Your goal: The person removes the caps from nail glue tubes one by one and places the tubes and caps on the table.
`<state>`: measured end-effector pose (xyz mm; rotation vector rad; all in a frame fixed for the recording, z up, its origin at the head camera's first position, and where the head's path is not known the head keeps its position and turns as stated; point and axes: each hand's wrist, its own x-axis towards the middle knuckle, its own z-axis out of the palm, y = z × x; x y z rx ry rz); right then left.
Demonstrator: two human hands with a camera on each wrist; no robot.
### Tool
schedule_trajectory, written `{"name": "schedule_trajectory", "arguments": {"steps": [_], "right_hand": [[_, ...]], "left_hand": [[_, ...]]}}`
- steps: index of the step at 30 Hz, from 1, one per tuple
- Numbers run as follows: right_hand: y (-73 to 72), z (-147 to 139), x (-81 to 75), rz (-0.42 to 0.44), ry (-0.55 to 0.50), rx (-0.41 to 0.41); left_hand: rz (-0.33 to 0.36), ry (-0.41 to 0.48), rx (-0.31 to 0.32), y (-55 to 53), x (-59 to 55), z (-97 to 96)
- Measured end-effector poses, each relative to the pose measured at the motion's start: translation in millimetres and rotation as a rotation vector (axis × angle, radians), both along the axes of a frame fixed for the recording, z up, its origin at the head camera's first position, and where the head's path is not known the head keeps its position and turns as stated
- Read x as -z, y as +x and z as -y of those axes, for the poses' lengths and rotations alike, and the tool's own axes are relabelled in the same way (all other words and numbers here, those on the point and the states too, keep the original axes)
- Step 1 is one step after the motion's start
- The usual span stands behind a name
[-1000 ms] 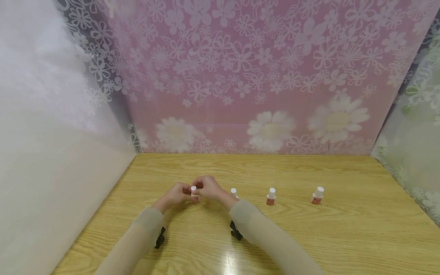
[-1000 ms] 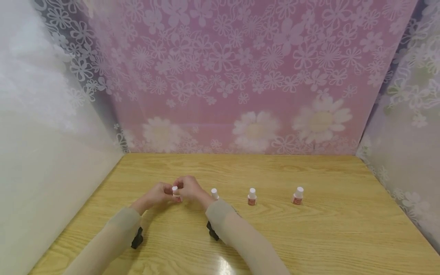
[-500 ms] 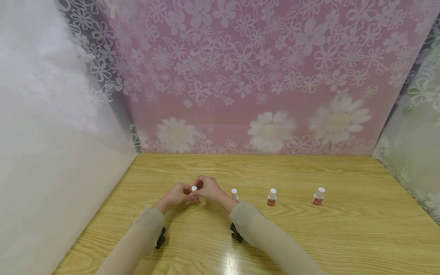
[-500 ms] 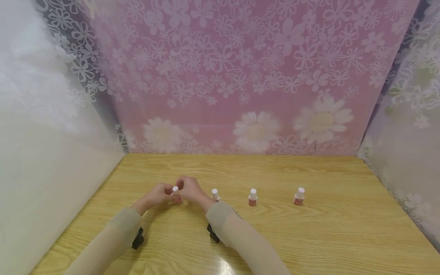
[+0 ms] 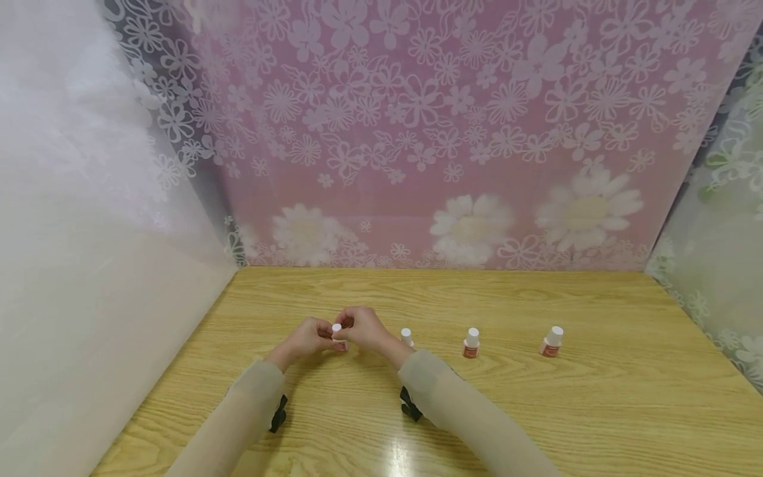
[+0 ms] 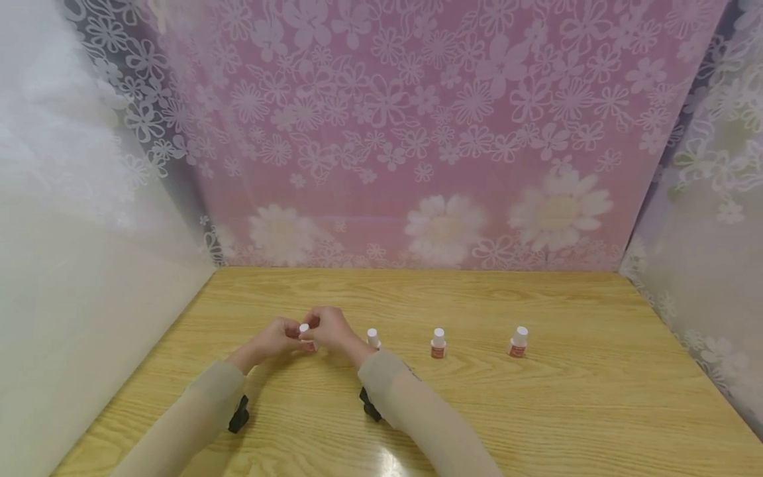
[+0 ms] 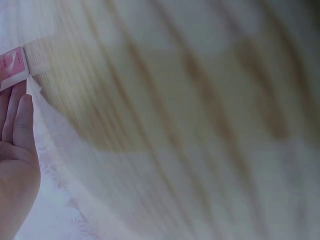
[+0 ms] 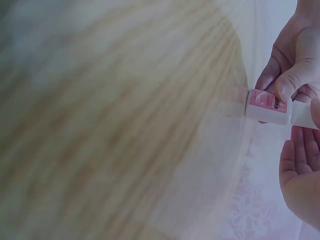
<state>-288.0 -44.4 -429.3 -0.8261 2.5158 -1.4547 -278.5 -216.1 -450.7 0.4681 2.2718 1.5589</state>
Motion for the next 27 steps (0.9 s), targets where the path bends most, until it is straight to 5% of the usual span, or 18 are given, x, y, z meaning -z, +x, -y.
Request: {"name": "schedule_trajectory", "arguments": {"steps": [15, 27], "right_hand": [[0.2, -3.4, -1.5, 0.017, 0.014, -0.055], [-2.5, -0.2, 2.9, 0.030, 0.002, 0.040]], "left_hand": [[0.011, 0.014, -0.003, 2.4, 0.5, -1.8], [-0.012, 0.028, 0.018, 3.2, -4.1, -2.2]]}}
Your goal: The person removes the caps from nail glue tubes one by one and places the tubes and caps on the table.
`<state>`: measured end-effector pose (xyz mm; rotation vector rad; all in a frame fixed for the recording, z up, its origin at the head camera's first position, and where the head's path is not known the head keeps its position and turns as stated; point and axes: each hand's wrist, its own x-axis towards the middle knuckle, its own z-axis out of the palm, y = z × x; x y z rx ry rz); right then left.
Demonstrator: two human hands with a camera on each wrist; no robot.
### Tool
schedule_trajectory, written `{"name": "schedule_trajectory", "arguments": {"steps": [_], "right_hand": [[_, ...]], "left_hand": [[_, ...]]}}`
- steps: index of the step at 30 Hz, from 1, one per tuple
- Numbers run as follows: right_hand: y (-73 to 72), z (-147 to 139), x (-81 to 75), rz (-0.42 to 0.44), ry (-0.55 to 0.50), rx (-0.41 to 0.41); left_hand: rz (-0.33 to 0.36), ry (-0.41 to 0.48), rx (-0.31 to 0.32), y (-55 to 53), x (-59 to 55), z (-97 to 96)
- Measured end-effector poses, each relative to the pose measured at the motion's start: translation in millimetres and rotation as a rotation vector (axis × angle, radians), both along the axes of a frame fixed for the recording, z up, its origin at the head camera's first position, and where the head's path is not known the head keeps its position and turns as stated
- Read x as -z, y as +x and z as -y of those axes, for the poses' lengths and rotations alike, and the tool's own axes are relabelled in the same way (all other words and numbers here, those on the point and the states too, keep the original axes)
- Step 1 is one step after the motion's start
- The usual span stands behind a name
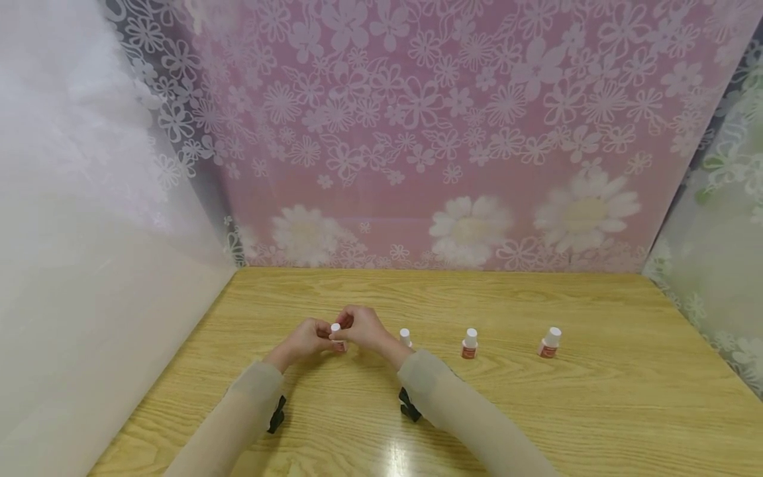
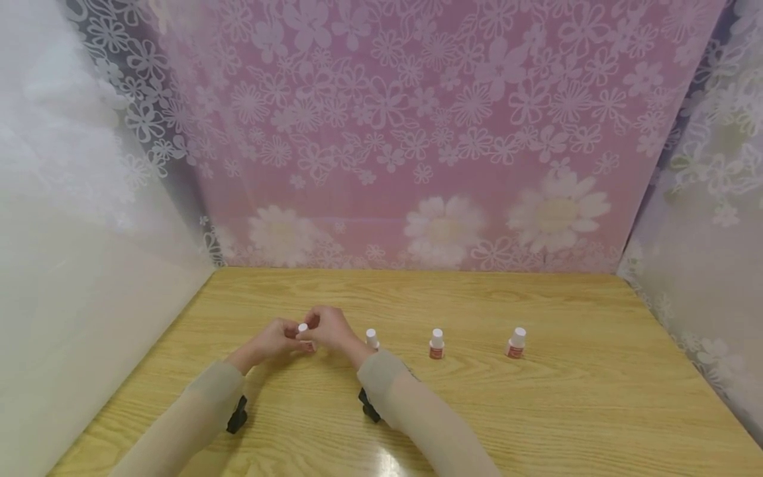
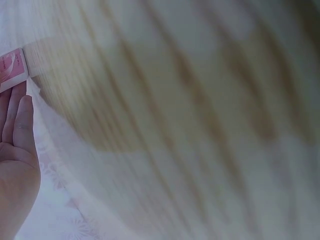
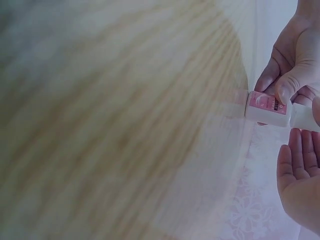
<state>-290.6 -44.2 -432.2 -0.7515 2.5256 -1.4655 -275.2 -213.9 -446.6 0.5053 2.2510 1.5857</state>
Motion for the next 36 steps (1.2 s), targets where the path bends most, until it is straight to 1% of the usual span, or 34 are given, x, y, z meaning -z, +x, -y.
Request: {"name": "schedule_trajectory", "arguments": {"steps": [5, 8, 17, 21, 25, 27, 31, 36], "right_hand": [[1.9, -0.4, -1.1, 0.005, -0.030, 0.000], [2.1, -0.6, -2.5, 0.015, -0.027, -0.013], [0.4, -2.6, -3.5, -0.010, -0.018, -0.092], [2.1, -3.2, -3.3, -0.011, -0.033, -0.118], [3.6, -0.1, -2.2, -0.013, -0.028, -0.091], [3.6, 1.8, -1.2, -0.011, -0.022, -0.061], [4.2, 4.2, -0.9, -0.012, -0.023, -0.013], [5.7, 3.2, -4.1, -0.017, -0.022, -0.005]], "left_hand": [[0.005, 0.008, -0.002, 0.9, -0.9, 0.1], [0.002, 0.001, -0.005, 0.7, -0.7, 0.3], [-0.002, -0.006, -0.008, -1.0, 0.5, 1.3], [-0.004, -0.031, -0.020, -0.4, 1.9, 1.2], [0.003, -0.018, -0.026, 0.5, 1.9, 1.1], [0.014, -0.004, -0.029, 1.0, 1.3, 0.7], [0.007, 0.001, -0.031, 1.3, 2.0, 0.2], [0.006, 0.025, -0.025, 0.9, 3.1, -0.2]]}}
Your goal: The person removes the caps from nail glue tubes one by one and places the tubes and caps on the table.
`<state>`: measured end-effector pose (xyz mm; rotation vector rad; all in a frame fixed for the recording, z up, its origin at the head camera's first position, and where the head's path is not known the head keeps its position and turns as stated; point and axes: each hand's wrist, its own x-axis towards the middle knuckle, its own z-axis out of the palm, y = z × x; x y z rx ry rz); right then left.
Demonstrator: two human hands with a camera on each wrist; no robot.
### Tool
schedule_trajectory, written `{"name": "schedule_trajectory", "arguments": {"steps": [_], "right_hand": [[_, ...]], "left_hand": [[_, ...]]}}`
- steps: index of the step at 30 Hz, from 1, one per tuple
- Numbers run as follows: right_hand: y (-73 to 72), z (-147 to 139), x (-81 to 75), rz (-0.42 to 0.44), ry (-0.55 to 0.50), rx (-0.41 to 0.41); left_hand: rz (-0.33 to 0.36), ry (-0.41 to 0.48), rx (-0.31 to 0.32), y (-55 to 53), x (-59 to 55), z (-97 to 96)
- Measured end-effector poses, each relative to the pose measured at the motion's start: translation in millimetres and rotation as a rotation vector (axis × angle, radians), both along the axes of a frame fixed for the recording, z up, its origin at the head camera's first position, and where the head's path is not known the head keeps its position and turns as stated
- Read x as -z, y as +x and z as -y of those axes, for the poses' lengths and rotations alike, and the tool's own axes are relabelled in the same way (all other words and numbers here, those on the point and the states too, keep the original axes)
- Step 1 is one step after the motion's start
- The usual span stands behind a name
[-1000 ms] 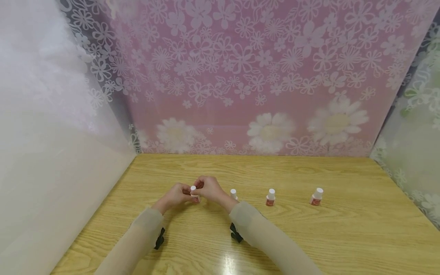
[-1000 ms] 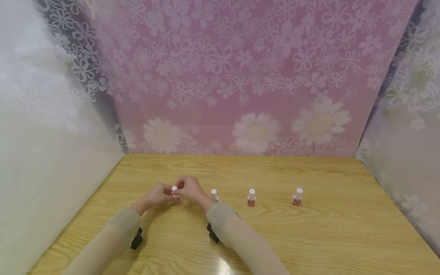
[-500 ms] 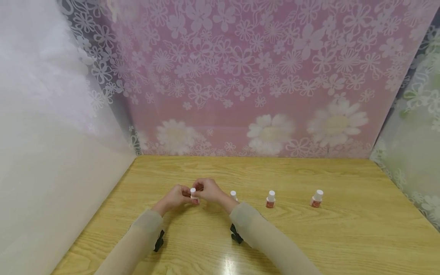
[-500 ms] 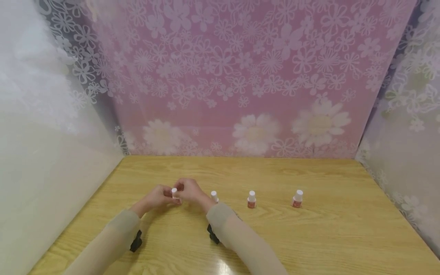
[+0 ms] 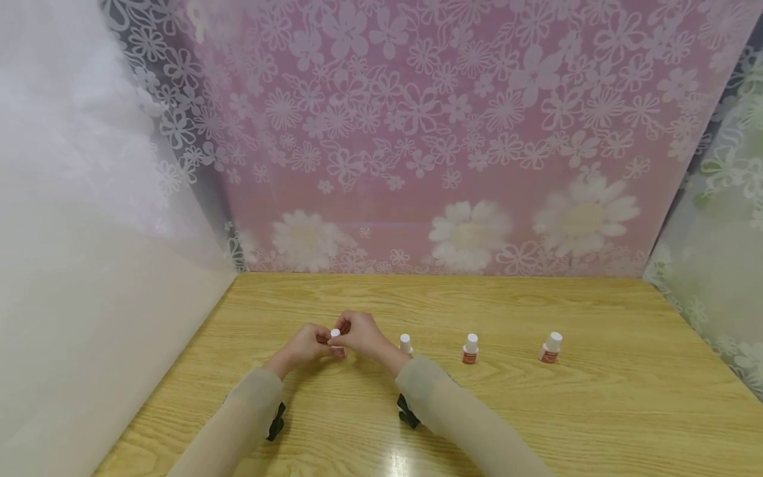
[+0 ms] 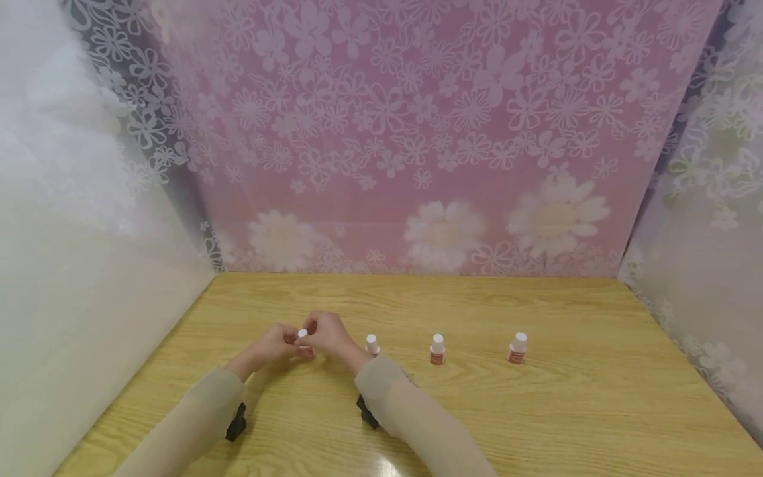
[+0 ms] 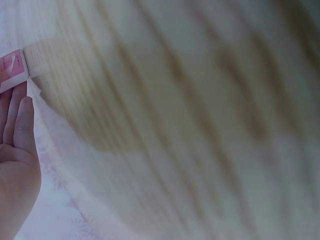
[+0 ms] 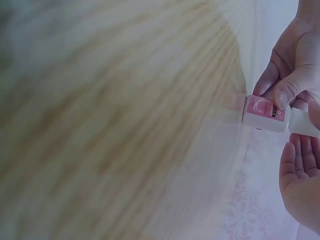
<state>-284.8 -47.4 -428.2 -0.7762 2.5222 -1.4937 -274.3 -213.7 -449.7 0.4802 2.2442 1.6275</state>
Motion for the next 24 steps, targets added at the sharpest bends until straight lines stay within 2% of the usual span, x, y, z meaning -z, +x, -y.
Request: {"name": "schedule_trajectory", "arguments": {"steps": [19, 24], "right_hand": [[2.5, -3.7, -6.0, -0.024, 0.034, -0.094], [1.2, -1.7, -2.9, -0.029, 0.053, -0.055]], "left_hand": [[0.007, -0.041, 0.005, 1.5, -1.0, 0.1], [-0.011, -0.065, -0.005, 2.0, -1.1, -0.4]]}}
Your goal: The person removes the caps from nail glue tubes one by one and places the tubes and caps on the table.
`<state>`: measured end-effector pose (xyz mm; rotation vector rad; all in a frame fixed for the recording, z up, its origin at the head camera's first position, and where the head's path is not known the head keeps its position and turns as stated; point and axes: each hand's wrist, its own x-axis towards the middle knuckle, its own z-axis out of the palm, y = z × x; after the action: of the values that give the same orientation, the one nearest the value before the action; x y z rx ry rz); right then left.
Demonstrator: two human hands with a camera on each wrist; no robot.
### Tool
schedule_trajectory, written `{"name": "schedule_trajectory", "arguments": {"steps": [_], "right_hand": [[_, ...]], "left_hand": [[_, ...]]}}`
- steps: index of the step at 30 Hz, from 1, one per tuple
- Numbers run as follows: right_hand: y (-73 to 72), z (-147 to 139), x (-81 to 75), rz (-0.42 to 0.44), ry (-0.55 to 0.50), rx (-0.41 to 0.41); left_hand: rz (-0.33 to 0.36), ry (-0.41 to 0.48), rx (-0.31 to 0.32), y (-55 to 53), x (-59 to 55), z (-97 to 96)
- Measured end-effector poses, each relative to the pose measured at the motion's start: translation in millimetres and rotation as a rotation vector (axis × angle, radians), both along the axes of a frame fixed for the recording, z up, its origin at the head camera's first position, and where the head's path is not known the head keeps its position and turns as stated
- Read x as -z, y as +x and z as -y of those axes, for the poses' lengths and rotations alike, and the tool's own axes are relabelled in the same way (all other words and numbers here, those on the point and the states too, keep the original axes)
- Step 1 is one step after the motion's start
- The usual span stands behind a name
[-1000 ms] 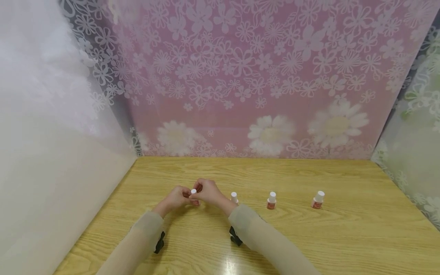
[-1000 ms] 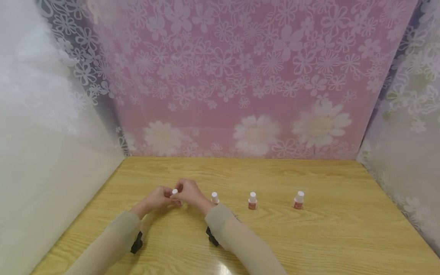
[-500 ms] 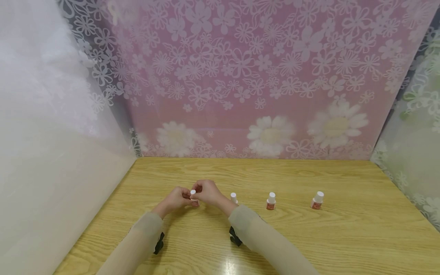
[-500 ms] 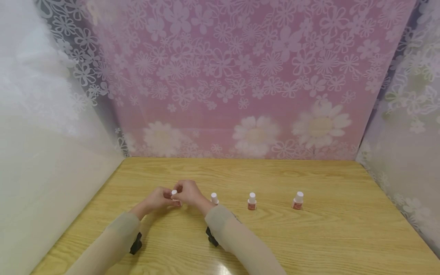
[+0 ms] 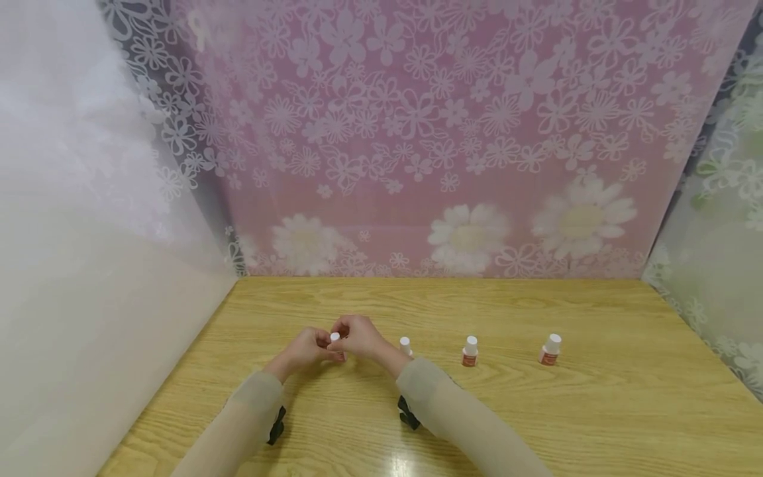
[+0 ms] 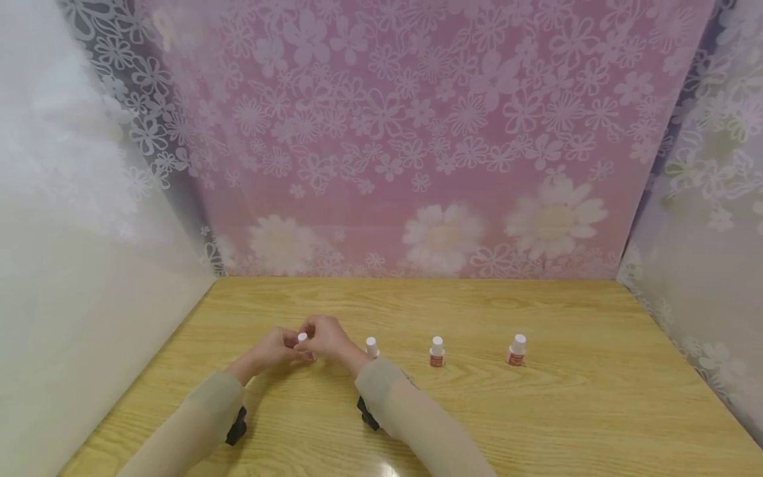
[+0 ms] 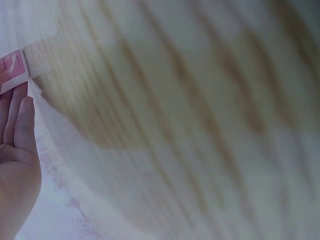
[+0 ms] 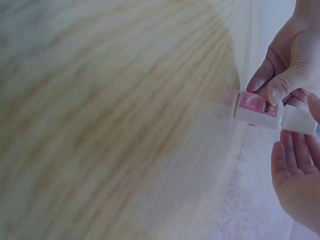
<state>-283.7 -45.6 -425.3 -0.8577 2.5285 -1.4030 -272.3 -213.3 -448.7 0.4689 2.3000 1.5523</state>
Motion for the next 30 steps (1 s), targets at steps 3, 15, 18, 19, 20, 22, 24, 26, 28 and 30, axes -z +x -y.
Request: {"name": "schedule_trajectory", "arguments": {"steps": [3, 15, 18, 19, 20, 22, 24, 26, 28, 30], "right_hand": [[0.2, 1.7, 1.5, 0.012, 0.023, 0.042], [-1.3, 1.8, -3.8, -0.039, 0.052, 0.058], [-1.1, 1.3, -4.1, -0.015, 0.054, 0.027], [-1.0, 1.4, -3.8, -0.009, 0.057, 0.021], [-1.1, 1.7, -3.4, -0.005, 0.057, 0.016], [-1.4, 2.2, -2.8, 0.001, 0.056, 0.012], [-1.4, 2.2, -2.8, 0.007, 0.047, 0.009], [-1.2, 1.4, -3.1, 0.008, 0.029, 0.000], [-0.5, 0.2, -4.0, 0.016, 0.011, -0.009], [-4.7, -1.0, 1.9, -0.016, -0.016, -0.028]], "left_hand": [[-0.010, -0.021, -0.003, 0.4, 1.2, 0.3], [0.023, 0.007, -0.006, -2.7, -0.1, -0.4], [0.034, 0.016, -0.007, -2.7, 0.4, -0.1], [0.036, 0.019, -0.006, -2.5, 0.8, 0.0], [0.039, 0.026, -0.004, -2.1, 0.8, 0.0], [0.035, 0.026, -0.003, -1.3, 0.6, 0.1], [0.023, 0.021, -0.001, -0.6, 0.1, -0.1], [0.009, 0.013, -0.001, 0.2, -0.9, -0.4], [0.004, 0.015, -0.002, 0.8, -1.5, -0.6], [0.003, 0.017, -0.003, 1.3, -1.8, -0.8]]}}
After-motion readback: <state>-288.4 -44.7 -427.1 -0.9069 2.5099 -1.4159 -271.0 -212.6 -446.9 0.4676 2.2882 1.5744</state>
